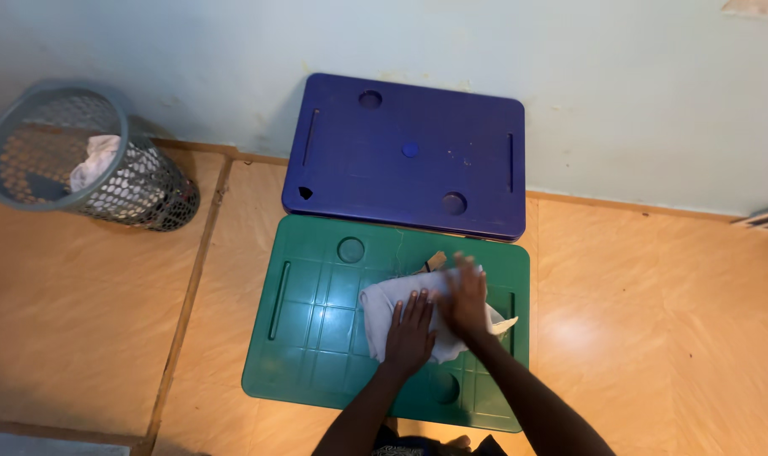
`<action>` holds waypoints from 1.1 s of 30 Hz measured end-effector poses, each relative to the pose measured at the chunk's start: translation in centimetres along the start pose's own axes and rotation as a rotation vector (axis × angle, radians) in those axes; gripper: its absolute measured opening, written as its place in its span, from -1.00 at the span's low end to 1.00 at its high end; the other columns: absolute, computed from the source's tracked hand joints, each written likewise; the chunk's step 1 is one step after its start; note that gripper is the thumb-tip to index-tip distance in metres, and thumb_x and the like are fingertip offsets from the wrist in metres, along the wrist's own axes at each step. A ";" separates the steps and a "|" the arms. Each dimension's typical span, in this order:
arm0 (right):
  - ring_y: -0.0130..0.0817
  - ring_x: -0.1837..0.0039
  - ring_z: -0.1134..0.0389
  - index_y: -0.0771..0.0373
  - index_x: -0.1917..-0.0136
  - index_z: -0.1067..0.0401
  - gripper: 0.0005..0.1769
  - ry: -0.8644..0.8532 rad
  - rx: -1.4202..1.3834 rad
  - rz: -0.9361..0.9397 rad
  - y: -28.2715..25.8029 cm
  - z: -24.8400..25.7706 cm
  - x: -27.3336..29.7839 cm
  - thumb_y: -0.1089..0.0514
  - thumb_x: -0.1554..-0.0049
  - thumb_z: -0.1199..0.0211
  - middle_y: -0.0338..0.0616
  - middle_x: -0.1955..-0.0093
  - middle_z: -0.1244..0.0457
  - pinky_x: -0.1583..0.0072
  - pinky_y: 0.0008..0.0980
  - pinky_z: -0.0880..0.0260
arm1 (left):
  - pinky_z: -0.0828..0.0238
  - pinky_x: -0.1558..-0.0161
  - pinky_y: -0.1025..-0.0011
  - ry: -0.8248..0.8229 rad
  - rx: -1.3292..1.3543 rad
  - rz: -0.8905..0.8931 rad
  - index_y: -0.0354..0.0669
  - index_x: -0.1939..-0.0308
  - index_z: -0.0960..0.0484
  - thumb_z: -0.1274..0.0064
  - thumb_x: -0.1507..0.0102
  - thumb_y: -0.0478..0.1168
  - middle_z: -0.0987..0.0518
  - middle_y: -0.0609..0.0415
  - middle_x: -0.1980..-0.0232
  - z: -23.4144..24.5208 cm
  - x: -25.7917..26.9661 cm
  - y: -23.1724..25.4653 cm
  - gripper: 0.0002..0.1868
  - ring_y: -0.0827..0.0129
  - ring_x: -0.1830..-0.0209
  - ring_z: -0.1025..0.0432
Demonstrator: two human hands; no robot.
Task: The person removes a pair of jeans, a shirt, and a tunic from a laundry basket, folds each item individually on plastic tables, and places the folded garments onto shelves in a closet.
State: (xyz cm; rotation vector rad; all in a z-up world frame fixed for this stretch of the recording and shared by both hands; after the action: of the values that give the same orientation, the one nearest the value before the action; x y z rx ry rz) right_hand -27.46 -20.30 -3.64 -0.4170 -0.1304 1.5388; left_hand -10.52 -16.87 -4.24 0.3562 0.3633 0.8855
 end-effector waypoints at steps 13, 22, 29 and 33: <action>0.12 -0.68 0.39 -0.18 -0.59 0.01 -0.04 -0.244 0.165 0.132 1.1 -2.8 1.8 -0.54 -0.07 -0.08 0.07 -0.69 0.33 -0.52 0.30 0.39 | 0.32 -0.54 -0.06 -0.125 0.158 0.076 -0.11 -0.59 -0.12 -0.06 -0.21 0.21 0.03 -0.14 -0.67 0.2 -2.2 -6.5 -0.04 0.00 -0.68 0.21; 0.31 -0.69 0.40 0.07 -0.66 0.22 0.18 -0.221 0.038 -0.071 3.2 -3.7 2.4 -0.58 -0.05 -0.08 0.37 -0.69 0.41 -0.50 0.38 0.20 | 0.27 -0.44 -0.19 0.242 0.123 0.665 -0.48 -0.48 0.01 -0.23 -0.06 0.39 0.05 -0.41 -0.58 0.3 -0.1 -6.6 0.28 -0.21 -0.59 0.18; 0.34 -0.58 0.03 0.39 -0.65 0.19 0.33 -0.189 0.016 -0.386 5.2 -3.4 4.5 -0.53 -0.03 -0.24 0.39 -0.60 0.14 -0.46 0.28 -0.06 | -0.16 -0.39 0.10 0.286 0.431 1.052 -0.40 -0.50 -0.13 -0.35 -0.05 0.24 -0.32 -0.35 -0.43 -3.0 2.8 -4.3 0.17 -0.16 -0.43 -0.23; 0.19 -0.38 -0.28 0.40 -0.61 0.03 0.27 -0.291 -0.348 -0.649 6.8 -2.9 6.8 -0.39 0.06 -0.40 0.34 -0.41 -0.17 -0.35 0.06 -0.34 | -0.49 -0.19 0.22 0.312 0.808 1.326 -0.34 -0.23 -0.56 -0.38 0.09 0.22 -0.69 -0.23 -0.15 -4.5 4.7 -2.8 -0.04 -0.01 -0.15 -0.59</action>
State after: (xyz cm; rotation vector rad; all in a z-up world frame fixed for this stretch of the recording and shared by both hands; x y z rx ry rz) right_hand -32.63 -14.23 -9.82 -0.3715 -0.6997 0.9210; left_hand -7.85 -14.07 -10.19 1.2922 0.7983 2.0933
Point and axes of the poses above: each hand's wrist, its own x-axis away from the middle knuckle, its own z-axis out of the back of the hand, y = z × x, the point moved 3 cm from there along -x, towards the middle knuckle
